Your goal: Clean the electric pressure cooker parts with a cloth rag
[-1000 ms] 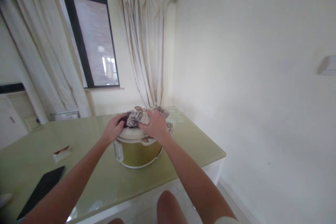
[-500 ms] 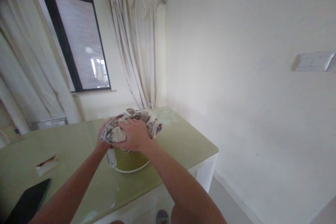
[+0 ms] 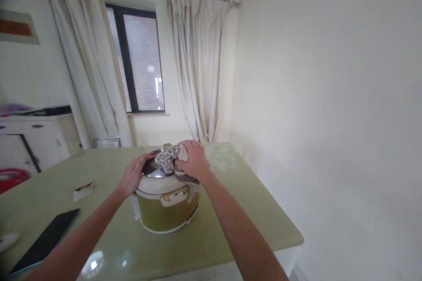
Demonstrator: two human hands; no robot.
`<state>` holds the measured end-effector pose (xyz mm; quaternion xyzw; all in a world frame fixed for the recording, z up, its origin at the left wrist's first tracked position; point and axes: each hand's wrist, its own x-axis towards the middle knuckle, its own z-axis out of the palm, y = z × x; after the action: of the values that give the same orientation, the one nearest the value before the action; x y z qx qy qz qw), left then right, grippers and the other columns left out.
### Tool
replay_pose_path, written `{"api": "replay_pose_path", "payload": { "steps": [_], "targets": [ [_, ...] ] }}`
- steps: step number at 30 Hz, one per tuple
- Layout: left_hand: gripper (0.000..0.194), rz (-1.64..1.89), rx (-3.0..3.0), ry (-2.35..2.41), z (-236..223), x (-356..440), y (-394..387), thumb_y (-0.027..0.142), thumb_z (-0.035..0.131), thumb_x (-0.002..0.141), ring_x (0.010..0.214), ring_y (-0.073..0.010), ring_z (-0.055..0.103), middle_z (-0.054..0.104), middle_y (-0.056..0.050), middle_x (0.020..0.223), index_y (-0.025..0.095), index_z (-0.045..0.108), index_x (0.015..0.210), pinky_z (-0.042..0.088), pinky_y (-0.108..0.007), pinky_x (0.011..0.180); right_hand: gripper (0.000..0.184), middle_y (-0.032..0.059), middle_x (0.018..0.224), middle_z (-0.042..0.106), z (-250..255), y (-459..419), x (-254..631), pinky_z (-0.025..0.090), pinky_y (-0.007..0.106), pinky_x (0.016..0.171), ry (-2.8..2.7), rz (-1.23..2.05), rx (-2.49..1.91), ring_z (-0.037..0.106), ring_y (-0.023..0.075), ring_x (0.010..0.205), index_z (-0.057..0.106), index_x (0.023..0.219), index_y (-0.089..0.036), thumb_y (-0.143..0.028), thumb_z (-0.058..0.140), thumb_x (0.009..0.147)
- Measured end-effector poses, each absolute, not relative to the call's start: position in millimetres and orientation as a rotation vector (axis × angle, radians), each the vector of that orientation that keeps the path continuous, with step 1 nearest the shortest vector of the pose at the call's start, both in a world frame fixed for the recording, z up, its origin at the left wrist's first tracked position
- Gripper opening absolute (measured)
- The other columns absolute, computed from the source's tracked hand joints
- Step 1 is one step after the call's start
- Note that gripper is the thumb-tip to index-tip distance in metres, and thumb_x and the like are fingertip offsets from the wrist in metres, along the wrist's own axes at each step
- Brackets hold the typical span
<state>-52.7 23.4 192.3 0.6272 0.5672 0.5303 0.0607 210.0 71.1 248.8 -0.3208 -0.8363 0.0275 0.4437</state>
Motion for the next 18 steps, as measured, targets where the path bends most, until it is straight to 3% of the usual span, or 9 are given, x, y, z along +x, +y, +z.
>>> {"api": "replay_pose_path", "payload": {
  "steps": [3, 7, 10, 14, 18],
  "targets": [
    [0.060, 1.614, 1.910, 1.746, 191, -56, 22, 0.059, 0.035, 0.103, 0.134, -0.0293, 0.062, 0.074, -0.009, 0.137, 0.023, 0.080, 0.116, 0.036, -0.055, 0.126, 0.057, 0.0096, 0.127, 0.063, 252, 80, 204, 0.042, 0.041, 0.107, -2.078, 0.044, -0.791, 0.056, 0.0289, 0.121, 0.055, 0.139, -0.025, -0.021, 0.071, 0.084],
    [0.055, 1.646, 1.876, 1.762, 190, -56, 19, 0.057, 0.039, 0.103, 0.137, -0.0290, 0.060, 0.074, -0.008, 0.137, 0.024, 0.080, 0.115, 0.034, -0.054, 0.127, 0.043, 0.0116, 0.120, 0.063, 267, 102, 186, 0.047, 0.040, 0.094, -2.166, -0.043, -1.009, 0.062, 0.0302, 0.108, 0.060, 0.134, -0.029, -0.026, 0.065, 0.092],
    [0.053, 1.655, 1.885, 1.744, 191, -55, 18, 0.055, 0.039, 0.103, 0.135, -0.0289, 0.061, 0.075, -0.008, 0.136, 0.024, 0.081, 0.113, 0.035, -0.055, 0.127, 0.042, 0.0136, 0.121, 0.065, 281, 122, 169, 0.048, 0.040, 0.089, -2.257, -0.121, -1.140, 0.064, 0.0317, 0.107, 0.061, 0.137, -0.029, -0.026, 0.060, 0.096],
    [0.056, 1.708, 1.863, 1.706, 192, -51, 19, 0.051, 0.034, 0.104, 0.133, -0.0282, 0.063, 0.075, -0.011, 0.135, 0.020, 0.080, 0.113, 0.037, -0.053, 0.126, 0.041, 0.0142, 0.120, 0.070, 286, 130, 167, 0.050, 0.038, 0.087, -2.297, -0.072, -1.187, 0.067, 0.0317, 0.107, 0.063, 0.136, -0.026, -0.026, 0.058, 0.096],
    [0.056, 1.724, 1.869, 1.679, 193, -47, 21, 0.047, 0.032, 0.105, 0.133, -0.0270, 0.063, 0.074, -0.011, 0.136, 0.019, 0.080, 0.113, 0.039, -0.051, 0.125, 0.041, 0.0110, 0.119, 0.072, 267, 96, 202, 0.049, 0.037, 0.094, -2.271, 0.003, -1.021, 0.066, 0.0296, 0.112, 0.067, 0.132, -0.023, -0.034, 0.067, 0.093]
  ]
}}
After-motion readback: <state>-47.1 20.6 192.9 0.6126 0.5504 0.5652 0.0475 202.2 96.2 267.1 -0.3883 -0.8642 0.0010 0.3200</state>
